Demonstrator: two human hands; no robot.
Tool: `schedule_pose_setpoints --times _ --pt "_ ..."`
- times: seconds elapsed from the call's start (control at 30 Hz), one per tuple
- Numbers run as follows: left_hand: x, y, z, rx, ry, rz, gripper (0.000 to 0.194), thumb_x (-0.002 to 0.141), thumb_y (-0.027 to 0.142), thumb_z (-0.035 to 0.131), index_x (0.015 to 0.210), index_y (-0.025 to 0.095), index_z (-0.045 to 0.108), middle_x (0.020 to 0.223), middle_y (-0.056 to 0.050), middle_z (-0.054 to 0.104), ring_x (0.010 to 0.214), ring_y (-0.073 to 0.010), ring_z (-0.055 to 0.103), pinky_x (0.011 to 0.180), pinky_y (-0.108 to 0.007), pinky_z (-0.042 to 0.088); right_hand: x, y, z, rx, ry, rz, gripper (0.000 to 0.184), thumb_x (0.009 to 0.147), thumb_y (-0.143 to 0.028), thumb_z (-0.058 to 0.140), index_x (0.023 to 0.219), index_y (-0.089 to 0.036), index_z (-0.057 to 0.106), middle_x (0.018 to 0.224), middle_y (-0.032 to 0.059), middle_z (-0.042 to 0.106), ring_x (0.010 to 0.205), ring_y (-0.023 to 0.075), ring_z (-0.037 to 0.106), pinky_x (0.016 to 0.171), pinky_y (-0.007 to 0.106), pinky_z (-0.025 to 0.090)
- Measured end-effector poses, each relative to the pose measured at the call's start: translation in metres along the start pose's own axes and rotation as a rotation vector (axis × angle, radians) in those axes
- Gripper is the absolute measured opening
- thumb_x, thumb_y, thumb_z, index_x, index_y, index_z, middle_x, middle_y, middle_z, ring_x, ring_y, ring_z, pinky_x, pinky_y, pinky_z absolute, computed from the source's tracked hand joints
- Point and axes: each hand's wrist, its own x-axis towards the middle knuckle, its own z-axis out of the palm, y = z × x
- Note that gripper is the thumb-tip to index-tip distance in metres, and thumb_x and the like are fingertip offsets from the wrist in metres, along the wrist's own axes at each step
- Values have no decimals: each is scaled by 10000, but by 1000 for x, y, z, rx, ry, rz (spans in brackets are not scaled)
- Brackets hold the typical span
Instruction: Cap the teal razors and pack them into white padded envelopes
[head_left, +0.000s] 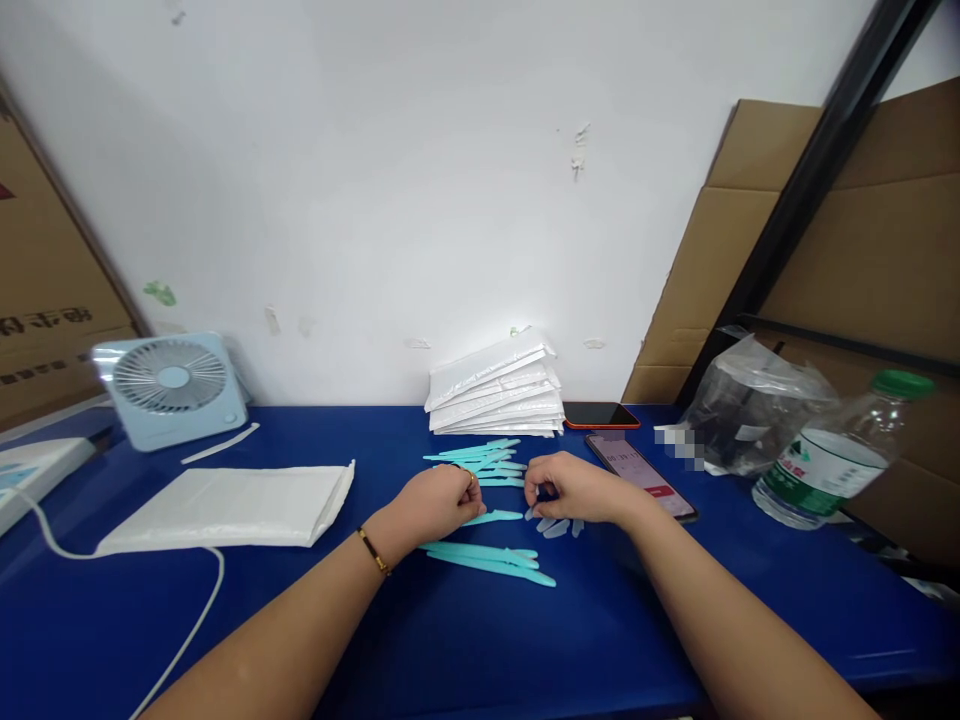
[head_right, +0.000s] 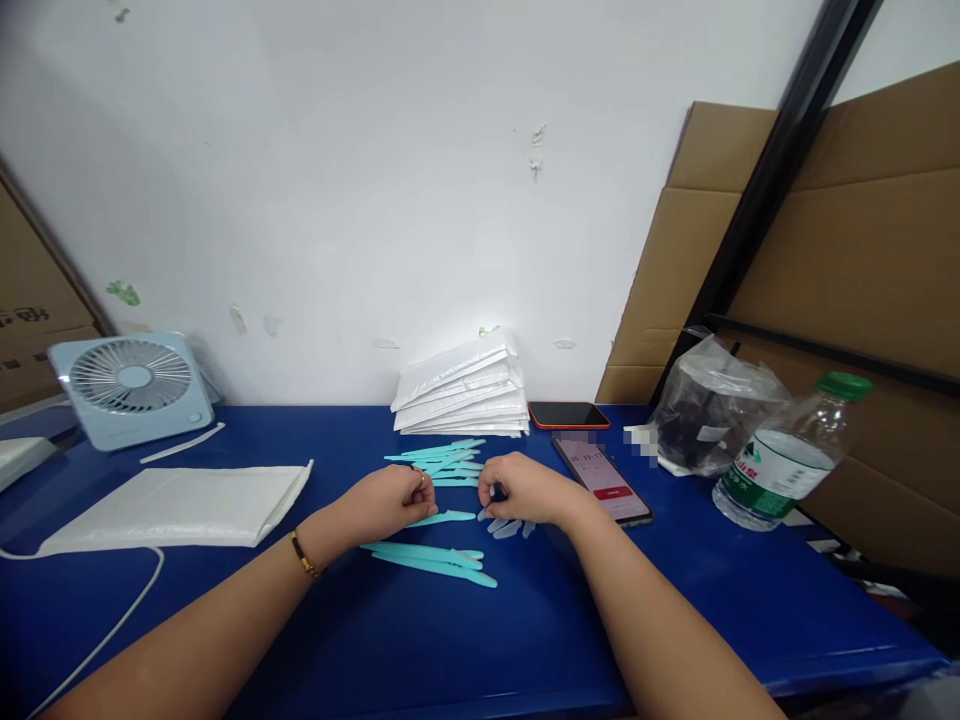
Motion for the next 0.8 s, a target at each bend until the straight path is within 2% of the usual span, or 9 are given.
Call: schedule_pose_setpoints --times 0.1,0.2,0.3,0.37,0.43,0.57,0.8 --pt "-1 -2 0 -16 -24 6 194 668 406 626 720 219 645 691 3 642 584 -137 531 470 -224 291 0 2 3 12 50 39 156 685 -111 589 795 -201 655 689 -2 603 572 100 520 498 207 377" --pt "-1 -2 1 -42 -62 -24 166 678 371 613 687 207 638 657 1 631 561 -129 520 468 -223 294 1 4 3 109 164 99 209 691 -115 565 868 -196 643 697 6 609 571 105 538 504 212 400" --pt "2 -4 1 -114 -15 -44 202 726 383 556 722 193 624 684 -9 626 591 -133 533 498 -220 328 4 4 0 421 281 193 121 721 -211 581 833 -169 590 677 7 607 606 129 600 528 223 456" --pt "4 -8 1 -189 50 -51 232 749 405 526 775 189 606 705 -7 620 617 -135 541 524 -219 355 5 2 -2 675 366 262 169 720 -280 614 822 -164 545 678 6 612 641 152 644 548 234 491" --pt "6 -11 1 -252 99 -57 255 757 427 516 807 188 587 710 0 611 629 -135 542 542 -220 374 6 1 -4 838 430 301 238 685 -318 669 799 -162 531 683 9 623 673 170 665 572 244 509" --pt "8 -14 0 -317 113 -50 292 751 458 521 812 177 572 714 0 597 637 -135 538 558 -225 389 5 -2 -5 939 409 298 281 644 -332 726 765 -148 551 634 10 641 647 161 666 566 234 507" --pt "9 -11 -2 -369 97 -24 297 751 461 531 812 172 568 701 8 582 635 -130 524 560 -223 394 12 -9 5 930 326 260 327 628 -385 742 748 -134 569 642 45 677 613 147 647 585 256 508"
